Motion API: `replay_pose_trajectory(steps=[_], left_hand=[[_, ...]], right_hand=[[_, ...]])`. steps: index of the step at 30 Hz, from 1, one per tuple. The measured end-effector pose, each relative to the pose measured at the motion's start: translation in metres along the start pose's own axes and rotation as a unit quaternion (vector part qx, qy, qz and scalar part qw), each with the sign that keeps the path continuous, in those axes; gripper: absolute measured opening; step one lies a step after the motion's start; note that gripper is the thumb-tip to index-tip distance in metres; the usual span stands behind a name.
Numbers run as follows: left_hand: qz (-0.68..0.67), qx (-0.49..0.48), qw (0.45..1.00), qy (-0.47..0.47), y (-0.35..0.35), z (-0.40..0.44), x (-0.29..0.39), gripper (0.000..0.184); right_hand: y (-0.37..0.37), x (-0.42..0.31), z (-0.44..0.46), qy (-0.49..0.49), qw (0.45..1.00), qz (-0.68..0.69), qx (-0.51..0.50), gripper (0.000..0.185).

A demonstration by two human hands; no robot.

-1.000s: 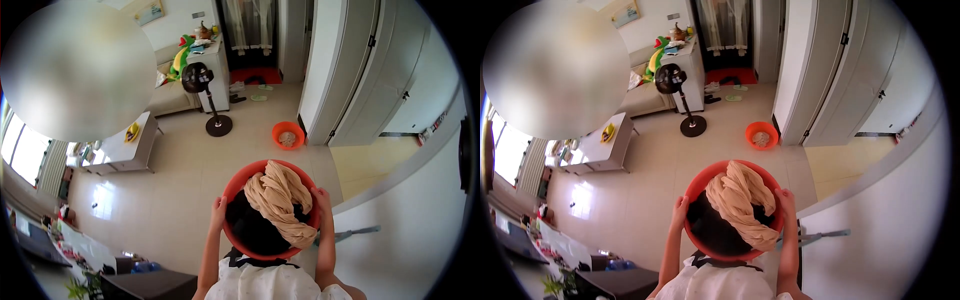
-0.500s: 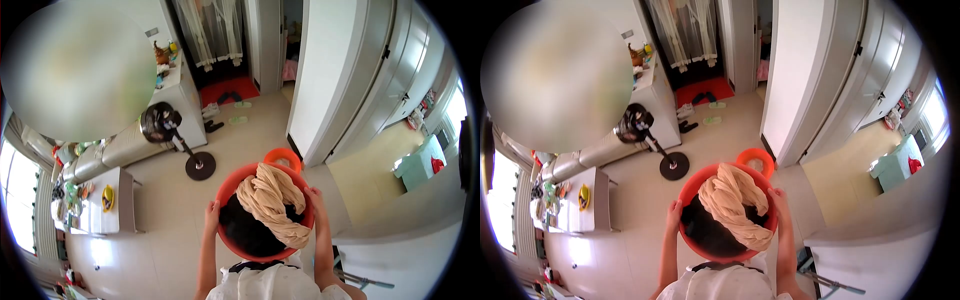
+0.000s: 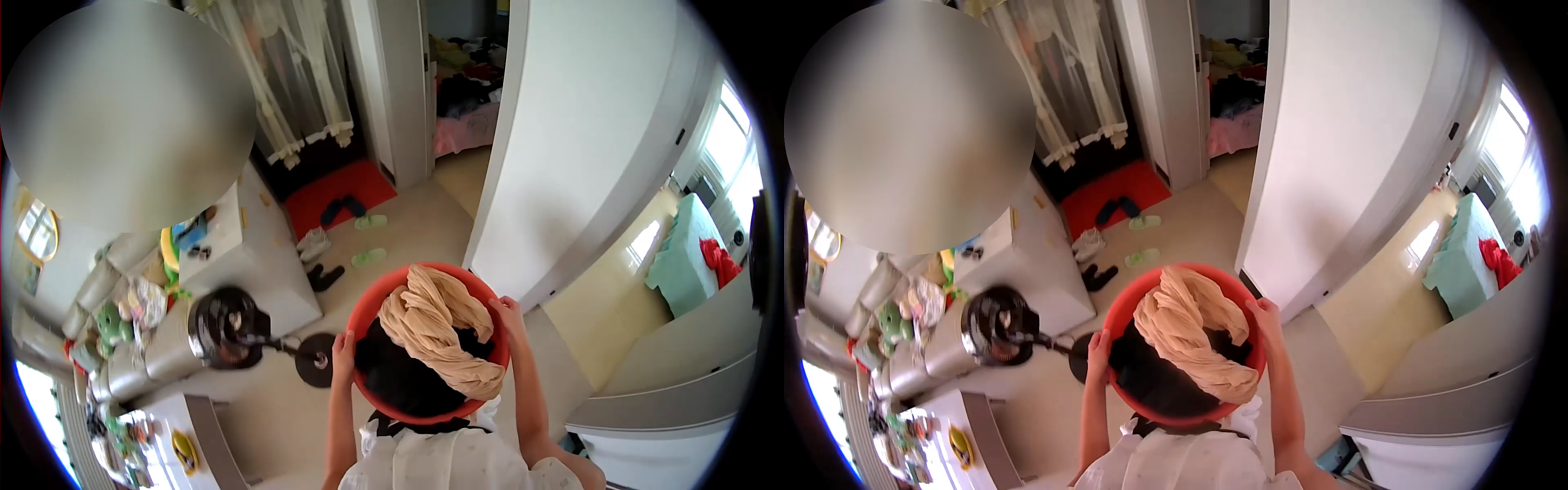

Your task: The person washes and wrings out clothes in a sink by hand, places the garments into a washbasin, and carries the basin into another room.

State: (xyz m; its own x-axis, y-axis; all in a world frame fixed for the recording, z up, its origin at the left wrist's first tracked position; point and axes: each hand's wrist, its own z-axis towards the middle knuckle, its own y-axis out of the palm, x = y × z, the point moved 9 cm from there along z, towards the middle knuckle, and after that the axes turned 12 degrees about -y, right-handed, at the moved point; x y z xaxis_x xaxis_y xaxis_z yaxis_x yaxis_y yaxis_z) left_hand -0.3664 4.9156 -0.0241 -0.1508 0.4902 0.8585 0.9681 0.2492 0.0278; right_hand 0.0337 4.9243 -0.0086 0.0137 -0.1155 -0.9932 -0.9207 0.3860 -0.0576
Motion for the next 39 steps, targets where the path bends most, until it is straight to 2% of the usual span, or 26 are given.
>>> replay_pose_trajectory(steps=[3, 4, 5, 7, 10, 12, 16, 17, 20, 22, 25, 28, 30, 32, 37, 39], left_hand=[[0.028, -0.007, 1.000, 0.010, 0.010, 0.077, 0.041, 0.025], [0.043, -0.002, 0.998, 0.035, 0.016, 0.109, 0.065, 0.026], [0.101, -0.011, 0.994, 0.028, 0.025, 0.126, 0.087, 0.026], [0.135, -0.040, 0.989, 0.042, 0.038, 0.164, 0.112, 0.026], [0.164, -0.077, 0.981, 0.071, 0.066, 0.221, 0.141, 0.028], [0.185, -0.058, 0.975, 0.110, 0.084, 0.258, 0.161, 0.029], [0.247, -0.051, 0.962, 0.104, 0.122, 0.344, 0.198, 0.030], [0.306, -0.037, 0.940, 0.145, 0.136, 0.364, 0.217, 0.026], [0.237, -0.080, 0.958, 0.143, 0.180, 0.412, 0.254, 0.024], [0.271, -0.086, 0.950, 0.126, 0.206, 0.452, 0.268, 0.021], [0.243, -0.108, 0.952, 0.149, 0.245, 0.485, 0.277, 0.020], [0.275, -0.121, 0.941, 0.159, 0.295, 0.524, 0.285, 0.017], [0.234, -0.163, 0.951, 0.121, 0.340, 0.551, 0.289, 0.015], [0.251, -0.176, 0.942, 0.138, 0.391, 0.581, 0.304, 0.015], [0.278, -0.236, 0.913, 0.182, 0.519, 0.654, 0.341, 0.019], [0.275, -0.258, 0.907, 0.186, 0.563, 0.678, 0.354, 0.020]], right_hand=[[0.026, 0.010, 0.058, -0.021, 0.999, -0.002, 0.038, 0.020], [0.032, -0.003, 0.065, -0.021, 0.995, -0.068, 0.064, 0.022], [0.040, -0.001, 0.080, -0.014, 0.995, -0.046, 0.084, 0.023], [0.050, 0.016, 0.092, 0.015, 0.993, -0.023, 0.116, 0.025], [0.061, 0.021, 0.137, 0.011, 0.989, 0.017, 0.146, 0.023], [0.073, 0.020, 0.169, 0.028, 0.987, 0.042, 0.153, 0.021], [0.096, 0.013, 0.254, 0.001, 0.986, 0.006, 0.168, 0.022], [0.101, 0.004, 0.283, -0.018, 0.985, -0.021, 0.169, 0.024], [0.105, -0.003, 0.350, -0.043, 0.980, -0.050, 0.187, 0.029], [0.103, -0.008, 0.391, -0.042, 0.975, -0.106, 0.191, 0.029], [0.093, -0.010, 0.436, -0.010, 0.976, -0.092, 0.198, 0.029], [0.074, 0.009, 0.482, -0.003, 0.974, -0.096, 0.205, 0.030], [0.057, 0.016, 0.514, -0.002, 0.969, -0.110, 0.223, 0.029], [0.038, 0.010, 0.553, -0.014, 0.962, -0.121, 0.243, 0.029], [-0.002, 0.016, 0.639, -0.016, 0.949, -0.041, 0.312, 0.028], [-0.013, -0.016, 0.657, 0.001, 0.940, -0.083, 0.330, 0.027]])
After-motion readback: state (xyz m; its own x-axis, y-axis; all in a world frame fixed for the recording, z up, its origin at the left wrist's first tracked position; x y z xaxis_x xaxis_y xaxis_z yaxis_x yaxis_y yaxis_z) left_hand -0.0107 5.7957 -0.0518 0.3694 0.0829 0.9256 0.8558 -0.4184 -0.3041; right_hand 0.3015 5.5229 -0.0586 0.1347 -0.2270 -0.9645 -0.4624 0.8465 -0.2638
